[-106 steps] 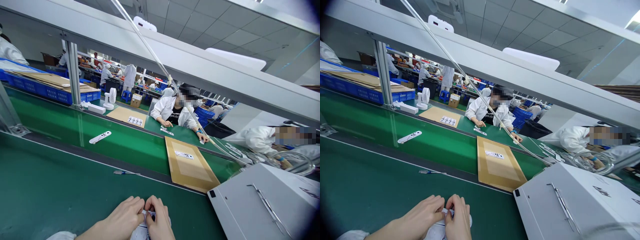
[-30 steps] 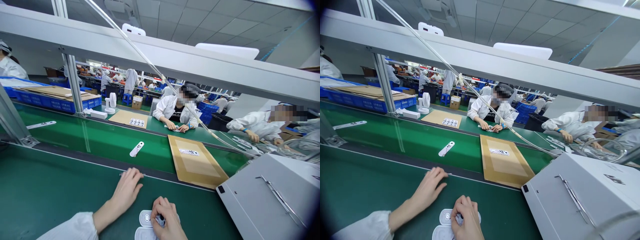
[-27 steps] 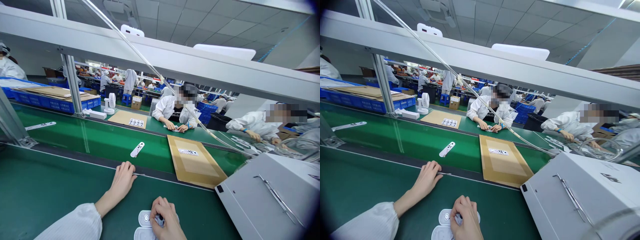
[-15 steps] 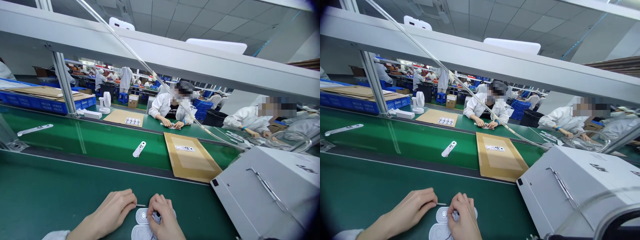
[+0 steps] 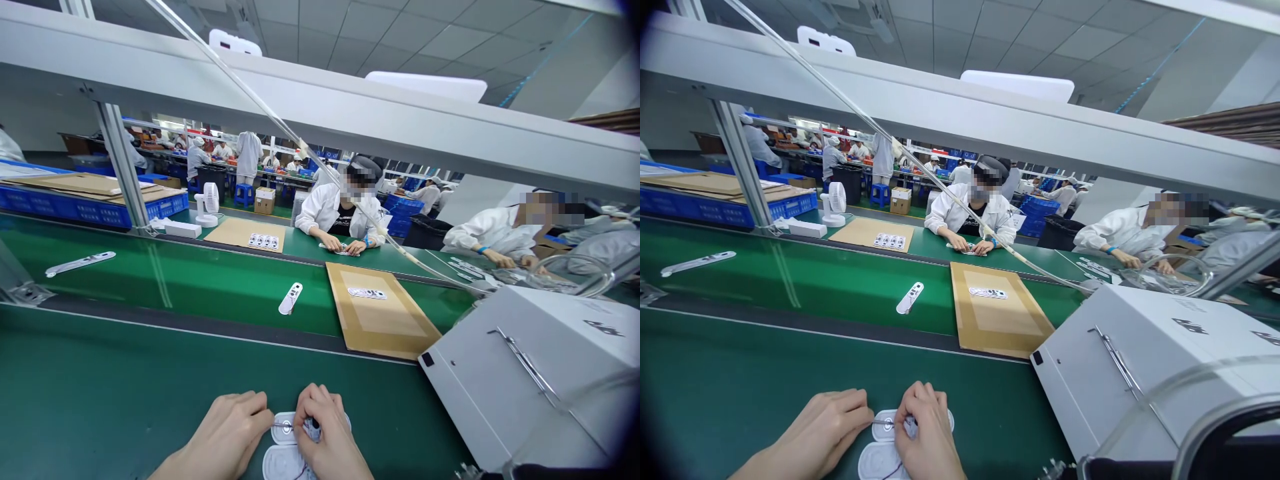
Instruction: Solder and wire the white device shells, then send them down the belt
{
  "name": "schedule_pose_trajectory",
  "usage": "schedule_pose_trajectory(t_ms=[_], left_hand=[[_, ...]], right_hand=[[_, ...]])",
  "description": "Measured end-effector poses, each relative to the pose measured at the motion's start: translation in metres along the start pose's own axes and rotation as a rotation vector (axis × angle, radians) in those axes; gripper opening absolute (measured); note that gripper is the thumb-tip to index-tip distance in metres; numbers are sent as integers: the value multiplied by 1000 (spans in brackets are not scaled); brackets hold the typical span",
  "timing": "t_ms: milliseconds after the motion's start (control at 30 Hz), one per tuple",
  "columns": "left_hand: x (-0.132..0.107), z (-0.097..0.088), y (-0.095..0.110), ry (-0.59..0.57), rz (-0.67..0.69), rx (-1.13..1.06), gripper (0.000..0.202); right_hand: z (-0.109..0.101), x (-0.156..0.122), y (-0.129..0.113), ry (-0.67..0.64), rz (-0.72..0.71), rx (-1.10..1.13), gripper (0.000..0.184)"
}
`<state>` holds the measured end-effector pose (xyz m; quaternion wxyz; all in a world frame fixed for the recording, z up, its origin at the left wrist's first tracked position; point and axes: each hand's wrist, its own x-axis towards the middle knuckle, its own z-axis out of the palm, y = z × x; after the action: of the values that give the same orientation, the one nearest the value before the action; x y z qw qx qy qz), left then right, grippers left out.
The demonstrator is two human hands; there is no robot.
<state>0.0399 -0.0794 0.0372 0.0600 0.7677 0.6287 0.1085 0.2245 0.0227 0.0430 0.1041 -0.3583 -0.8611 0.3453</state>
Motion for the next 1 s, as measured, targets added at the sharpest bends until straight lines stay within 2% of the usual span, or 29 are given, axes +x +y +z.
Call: schedule_pose_trajectory(t_ms=[267, 467, 600, 700, 867, 1000], left_hand=[[4, -1, -1, 27, 79, 112, 22], [13, -17, 4, -12, 196, 213, 20], [18, -23, 6, -40, 211, 241, 22], [20, -22, 6, -83, 170, 250, 23], [29, -27, -3, -158, -31, 178, 19], [61, -32, -11, -118, -134, -57, 16]], right_hand=[[-2, 1, -3, -12, 17, -13, 22], [-4, 1, -6, -20, 28, -17, 23], [-5, 0, -7, -22, 38, -22, 24], [-5, 0, -8, -22, 44, -26, 25], [-6, -1, -8, -25, 55, -35, 23], [-1, 1, 0, -5, 37, -69, 25]])
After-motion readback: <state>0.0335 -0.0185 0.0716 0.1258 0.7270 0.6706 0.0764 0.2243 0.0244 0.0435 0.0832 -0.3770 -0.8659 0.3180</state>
